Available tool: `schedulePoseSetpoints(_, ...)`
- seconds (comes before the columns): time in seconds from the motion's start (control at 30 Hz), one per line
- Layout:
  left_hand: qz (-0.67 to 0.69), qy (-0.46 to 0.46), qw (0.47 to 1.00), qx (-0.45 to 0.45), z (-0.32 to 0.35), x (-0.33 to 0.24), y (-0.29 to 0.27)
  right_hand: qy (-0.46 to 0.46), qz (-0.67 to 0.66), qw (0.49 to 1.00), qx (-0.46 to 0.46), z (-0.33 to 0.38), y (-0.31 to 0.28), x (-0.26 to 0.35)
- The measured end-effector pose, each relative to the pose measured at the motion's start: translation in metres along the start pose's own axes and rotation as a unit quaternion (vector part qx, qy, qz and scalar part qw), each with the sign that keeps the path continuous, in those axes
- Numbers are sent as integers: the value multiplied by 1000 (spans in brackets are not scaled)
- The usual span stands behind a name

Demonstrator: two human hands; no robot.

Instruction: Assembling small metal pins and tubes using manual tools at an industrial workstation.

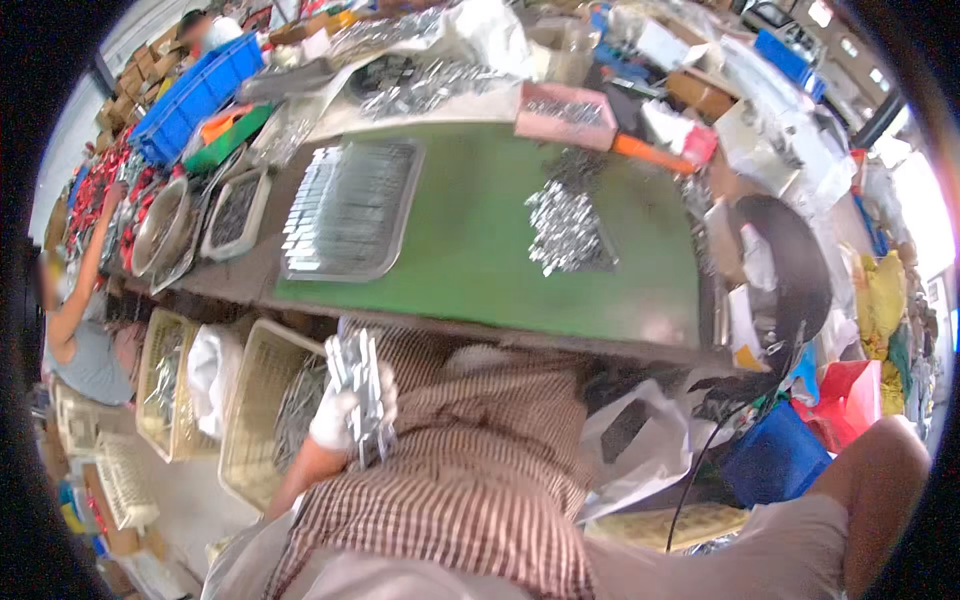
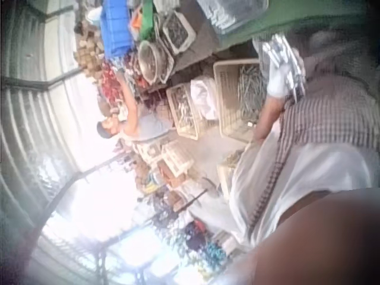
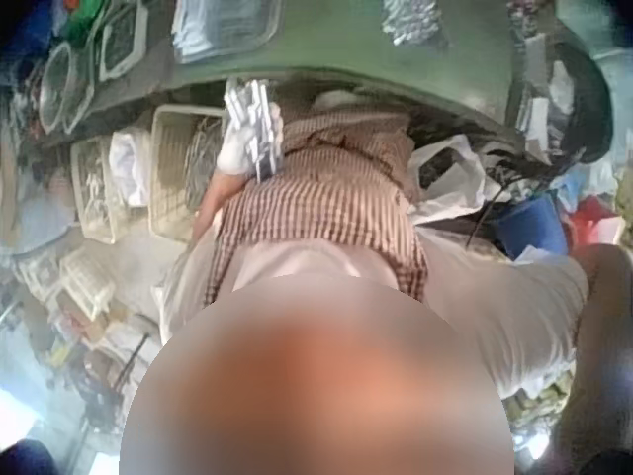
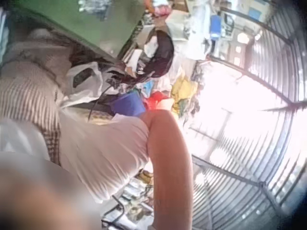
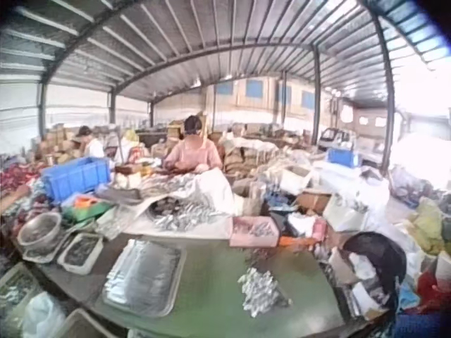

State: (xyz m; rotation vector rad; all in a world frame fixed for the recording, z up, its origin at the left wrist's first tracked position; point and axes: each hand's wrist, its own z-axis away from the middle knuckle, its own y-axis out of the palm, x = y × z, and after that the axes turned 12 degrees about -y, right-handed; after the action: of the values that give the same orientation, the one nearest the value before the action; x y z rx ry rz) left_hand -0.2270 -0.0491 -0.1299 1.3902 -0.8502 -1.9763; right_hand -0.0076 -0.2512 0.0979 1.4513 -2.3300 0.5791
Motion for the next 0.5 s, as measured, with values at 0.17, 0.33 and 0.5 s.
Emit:
schedulePoseSetpoints(0.17, 32, -19, 999, -6, 7, 5, 5, -10, 14, 1000, 10, 9, -7, -14)
schedulePoseSetpoints(0.33, -6, -6, 999, -35, 5, 3, 19, -16, 49, 998, 21, 15, -19, -17)
schedulePoseSetpoints(0.5, -30, -27, 998, -57, 2, -5, 13, 33, 62, 997, 13, 34, -12, 0)
